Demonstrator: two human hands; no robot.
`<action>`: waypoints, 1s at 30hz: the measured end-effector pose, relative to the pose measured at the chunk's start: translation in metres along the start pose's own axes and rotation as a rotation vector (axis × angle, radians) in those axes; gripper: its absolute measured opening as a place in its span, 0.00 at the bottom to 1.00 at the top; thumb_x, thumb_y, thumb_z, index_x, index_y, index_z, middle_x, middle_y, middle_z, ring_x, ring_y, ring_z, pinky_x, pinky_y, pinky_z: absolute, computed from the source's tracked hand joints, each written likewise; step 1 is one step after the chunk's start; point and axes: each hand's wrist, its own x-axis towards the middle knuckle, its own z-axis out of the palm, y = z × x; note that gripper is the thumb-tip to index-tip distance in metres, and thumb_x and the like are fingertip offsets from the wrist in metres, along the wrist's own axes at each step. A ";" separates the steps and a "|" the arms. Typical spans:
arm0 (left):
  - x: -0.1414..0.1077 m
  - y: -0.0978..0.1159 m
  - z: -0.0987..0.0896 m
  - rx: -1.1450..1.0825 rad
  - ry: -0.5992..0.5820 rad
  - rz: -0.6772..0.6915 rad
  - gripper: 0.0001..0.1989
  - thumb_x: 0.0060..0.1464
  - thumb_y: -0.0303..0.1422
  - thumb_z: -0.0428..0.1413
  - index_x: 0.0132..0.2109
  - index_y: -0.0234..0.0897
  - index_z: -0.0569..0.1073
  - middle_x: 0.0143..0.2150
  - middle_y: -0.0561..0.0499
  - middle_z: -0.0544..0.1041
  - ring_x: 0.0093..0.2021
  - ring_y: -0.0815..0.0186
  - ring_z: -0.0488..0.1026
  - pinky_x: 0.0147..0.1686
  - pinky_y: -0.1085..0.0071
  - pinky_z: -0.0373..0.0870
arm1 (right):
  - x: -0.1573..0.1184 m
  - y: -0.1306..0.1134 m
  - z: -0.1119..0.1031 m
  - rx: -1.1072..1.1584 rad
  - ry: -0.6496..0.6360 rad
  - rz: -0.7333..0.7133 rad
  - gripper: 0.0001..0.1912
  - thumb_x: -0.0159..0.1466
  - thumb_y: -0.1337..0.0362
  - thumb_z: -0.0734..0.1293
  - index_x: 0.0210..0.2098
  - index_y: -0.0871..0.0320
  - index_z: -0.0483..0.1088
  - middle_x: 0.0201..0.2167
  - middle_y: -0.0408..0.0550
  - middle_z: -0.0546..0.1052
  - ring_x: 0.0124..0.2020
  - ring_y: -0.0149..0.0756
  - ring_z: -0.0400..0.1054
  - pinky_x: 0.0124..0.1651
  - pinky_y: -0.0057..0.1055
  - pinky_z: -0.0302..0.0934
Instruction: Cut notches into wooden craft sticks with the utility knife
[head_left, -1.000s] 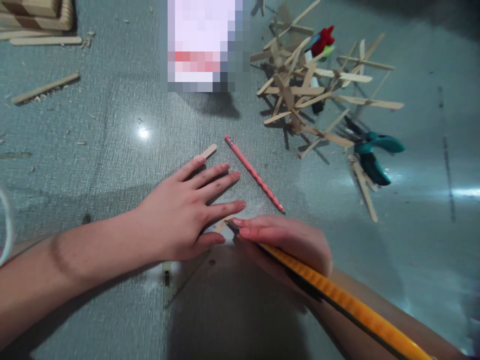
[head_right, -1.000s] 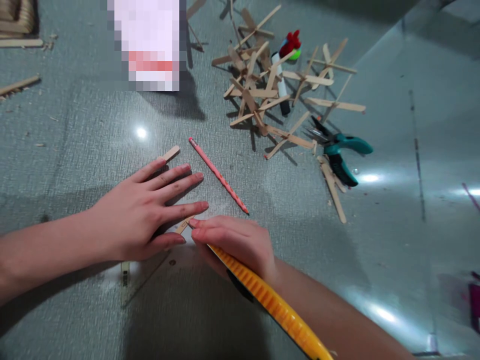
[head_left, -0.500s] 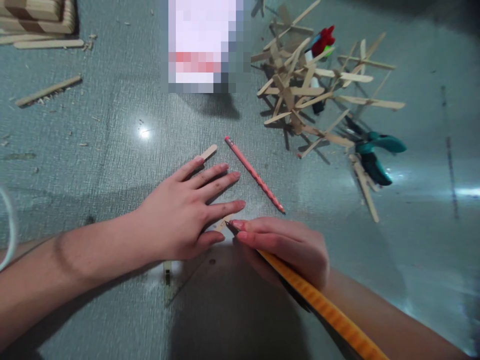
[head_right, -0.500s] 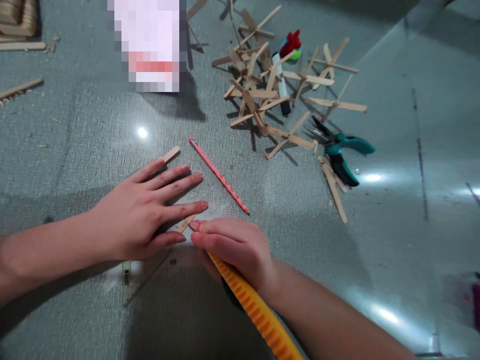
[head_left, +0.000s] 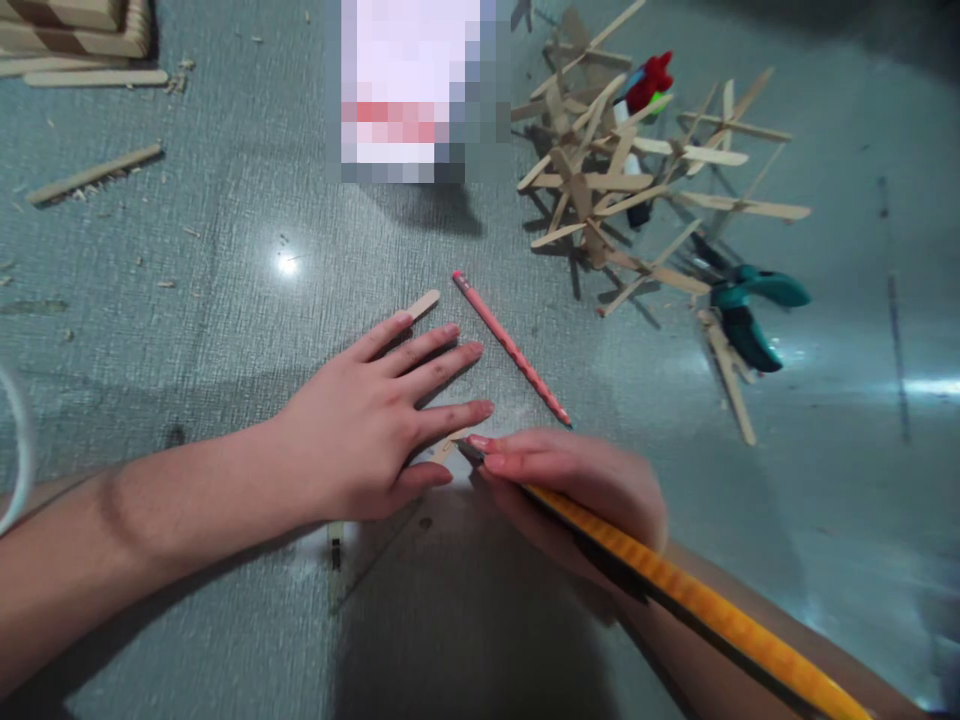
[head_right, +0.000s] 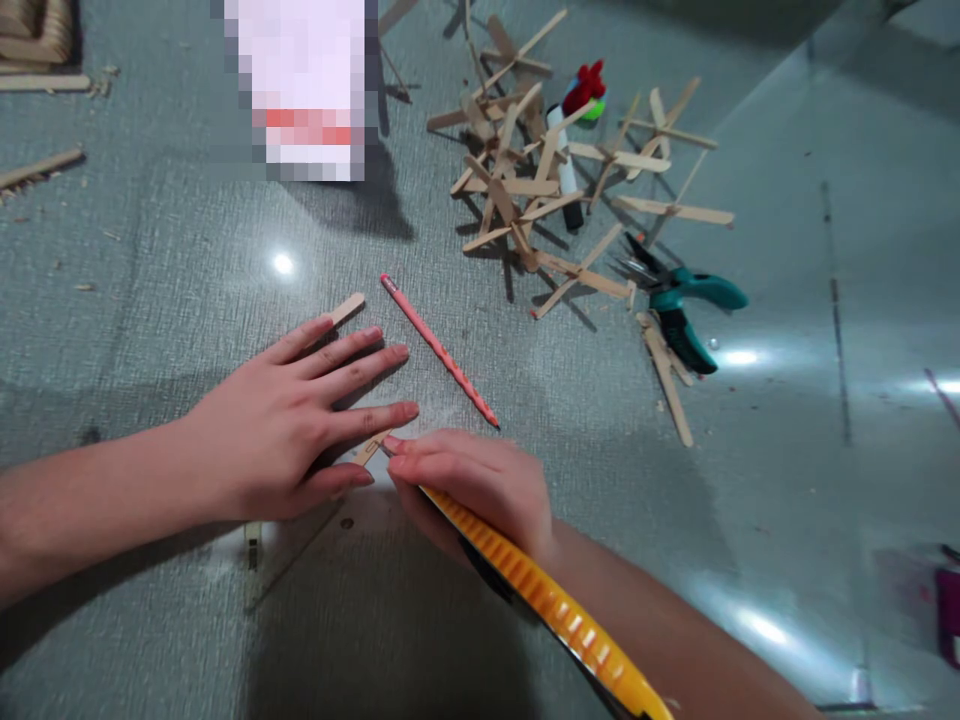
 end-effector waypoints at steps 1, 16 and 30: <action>0.000 0.000 0.000 0.000 -0.001 0.000 0.31 0.62 0.51 0.60 0.69 0.51 0.70 0.77 0.45 0.59 0.77 0.48 0.54 0.76 0.41 0.48 | 0.000 0.000 0.000 -0.020 -0.008 -0.017 0.12 0.64 0.75 0.71 0.42 0.52 0.73 0.36 0.45 0.84 0.34 0.34 0.81 0.39 0.27 0.79; -0.002 -0.001 0.001 -0.011 0.001 -0.009 0.30 0.63 0.51 0.59 0.69 0.51 0.70 0.77 0.46 0.57 0.78 0.48 0.53 0.76 0.41 0.45 | -0.003 -0.002 0.002 -0.129 0.008 -0.066 0.08 0.67 0.73 0.70 0.41 0.54 0.73 0.33 0.43 0.82 0.32 0.30 0.79 0.38 0.25 0.76; -0.001 0.000 0.000 -0.002 -0.005 -0.008 0.31 0.62 0.51 0.61 0.69 0.52 0.70 0.77 0.46 0.58 0.77 0.48 0.54 0.76 0.42 0.48 | -0.007 -0.006 0.002 -0.070 -0.018 0.023 0.15 0.65 0.73 0.71 0.45 0.47 0.73 0.39 0.43 0.85 0.35 0.38 0.82 0.39 0.32 0.81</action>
